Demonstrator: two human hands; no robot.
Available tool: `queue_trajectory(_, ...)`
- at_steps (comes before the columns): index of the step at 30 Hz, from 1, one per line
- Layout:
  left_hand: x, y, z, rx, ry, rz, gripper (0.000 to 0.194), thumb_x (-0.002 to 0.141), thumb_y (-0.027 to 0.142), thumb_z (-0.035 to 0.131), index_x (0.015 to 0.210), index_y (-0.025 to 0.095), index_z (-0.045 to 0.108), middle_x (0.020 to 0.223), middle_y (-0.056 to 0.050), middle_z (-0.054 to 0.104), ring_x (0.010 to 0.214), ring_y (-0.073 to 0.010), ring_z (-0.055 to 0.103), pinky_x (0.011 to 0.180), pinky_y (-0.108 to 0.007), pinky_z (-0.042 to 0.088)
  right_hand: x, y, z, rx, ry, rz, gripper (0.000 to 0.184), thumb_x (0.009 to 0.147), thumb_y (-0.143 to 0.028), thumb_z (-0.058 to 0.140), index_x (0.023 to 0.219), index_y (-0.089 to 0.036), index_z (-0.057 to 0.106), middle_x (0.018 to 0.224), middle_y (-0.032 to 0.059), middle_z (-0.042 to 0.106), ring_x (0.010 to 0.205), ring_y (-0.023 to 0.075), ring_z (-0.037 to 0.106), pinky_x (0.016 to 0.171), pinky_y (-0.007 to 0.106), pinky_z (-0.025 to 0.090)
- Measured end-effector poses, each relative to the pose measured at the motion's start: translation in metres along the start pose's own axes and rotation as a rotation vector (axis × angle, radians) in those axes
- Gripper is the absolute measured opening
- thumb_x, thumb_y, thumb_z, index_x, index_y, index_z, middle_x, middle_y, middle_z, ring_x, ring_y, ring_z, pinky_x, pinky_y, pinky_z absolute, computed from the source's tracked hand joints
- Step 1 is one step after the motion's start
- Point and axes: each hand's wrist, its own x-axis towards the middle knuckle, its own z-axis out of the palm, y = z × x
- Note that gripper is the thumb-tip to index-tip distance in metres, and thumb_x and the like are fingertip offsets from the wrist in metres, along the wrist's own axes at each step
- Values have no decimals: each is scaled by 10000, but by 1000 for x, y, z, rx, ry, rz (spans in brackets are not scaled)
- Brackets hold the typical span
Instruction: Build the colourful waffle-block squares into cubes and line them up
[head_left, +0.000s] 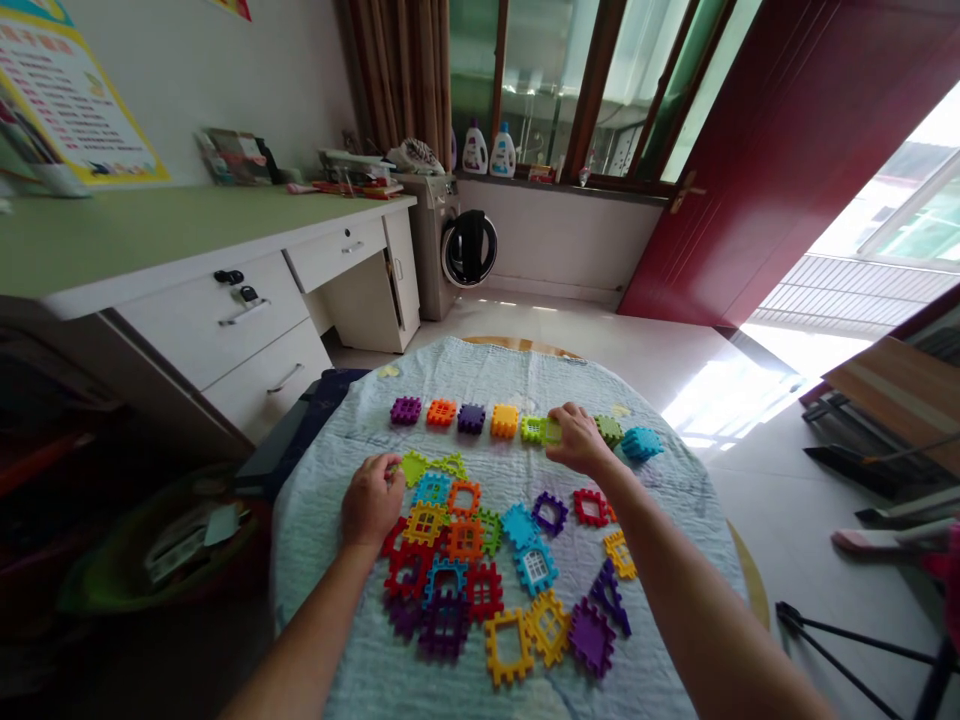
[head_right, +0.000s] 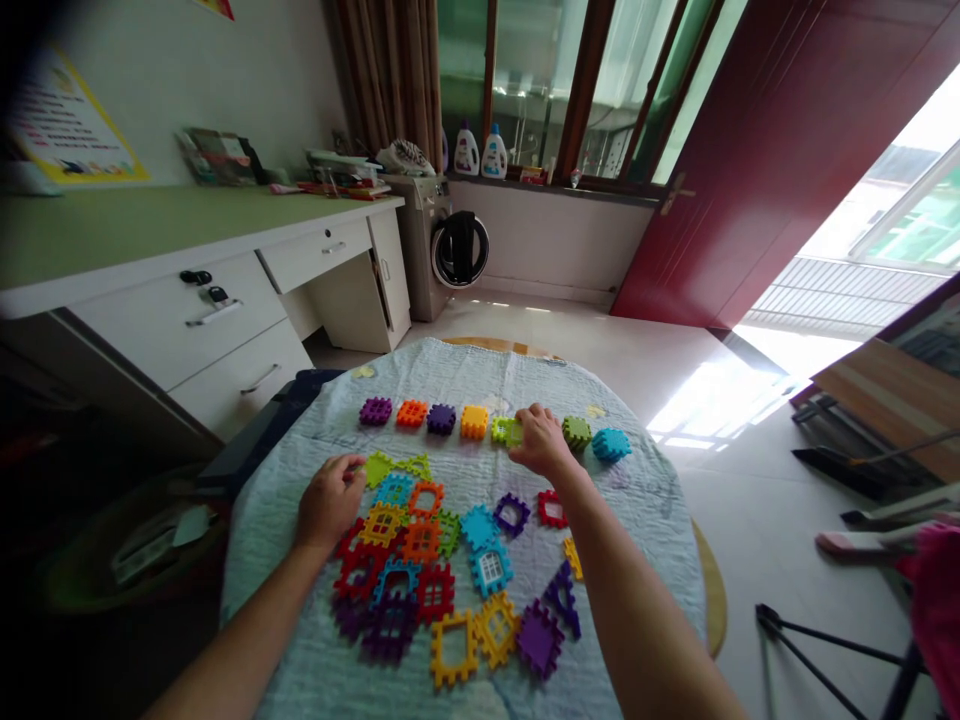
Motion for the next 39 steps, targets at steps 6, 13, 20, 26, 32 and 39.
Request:
queue_trajectory(6, 0, 2, 0, 4, 11, 1, 214, 774, 247, 452, 898, 197, 619, 950, -74, 655, 846, -220, 627, 796, -341, 498, 44, -3, 15, -87, -103, -3, 497, 680, -322, 694, 1145, -175, 599, 1117, 115, 537, 1032, 265, 477, 852, 347, 360)
queue_trajectory(13, 0, 2, -1, 33, 1, 13, 197, 776, 223, 453, 875, 196, 621, 964, -66, 655, 892, -207, 625, 807, -311, 493, 52, -8, 25, -111, -193, -29, 437, 682, -304, 674, 1097, -171, 642, 1100, 141, 571, 1003, 283, 523, 824, 347, 388)
queue_trajectory(20, 0, 2, 0, 44, -2, 4, 214, 767, 218, 451, 888, 190, 625, 947, -59, 655, 849, -191, 629, 802, -299, 489, 52, -9, 19, -123, -214, -21, 435, 692, -288, 681, 1111, -178, 635, 1127, 146, 593, 1062, 305, 512, 865, 374, 390)
queue_trajectory(26, -1, 5, -2, 31, -6, -16, 231, 760, 207, 456, 911, 185, 630, 958, -63, 657, 818, -186, 635, 817, -306, 493, 19, -26, 4, -17, -34, -32, 690, 754, -352, 664, 1377, -177, 424, 1321, 149, 501, 1178, 309, 449, 956, 424, 368)
queue_trajectory(32, -3, 6, -2, -3, -15, -19, 216, 777, 213, 472, 924, 184, 627, 941, -59, 670, 803, -182, 629, 809, -304, 489, -82, -57, 16, 273, 26, -117, 418, 821, -294, 593, 1224, -187, 567, 1213, 108, 569, 1112, 242, 518, 989, 380, 394)
queue_trajectory(39, -3, 8, -3, -38, -16, -43, 196, 785, 222, 484, 907, 189, 633, 914, -50, 690, 766, -168, 628, 780, -284, 483, -150, -79, 54, 280, -17, -34, 399, 813, -273, 583, 1208, -220, 589, 1315, 109, 544, 1230, 280, 460, 1051, 443, 356)
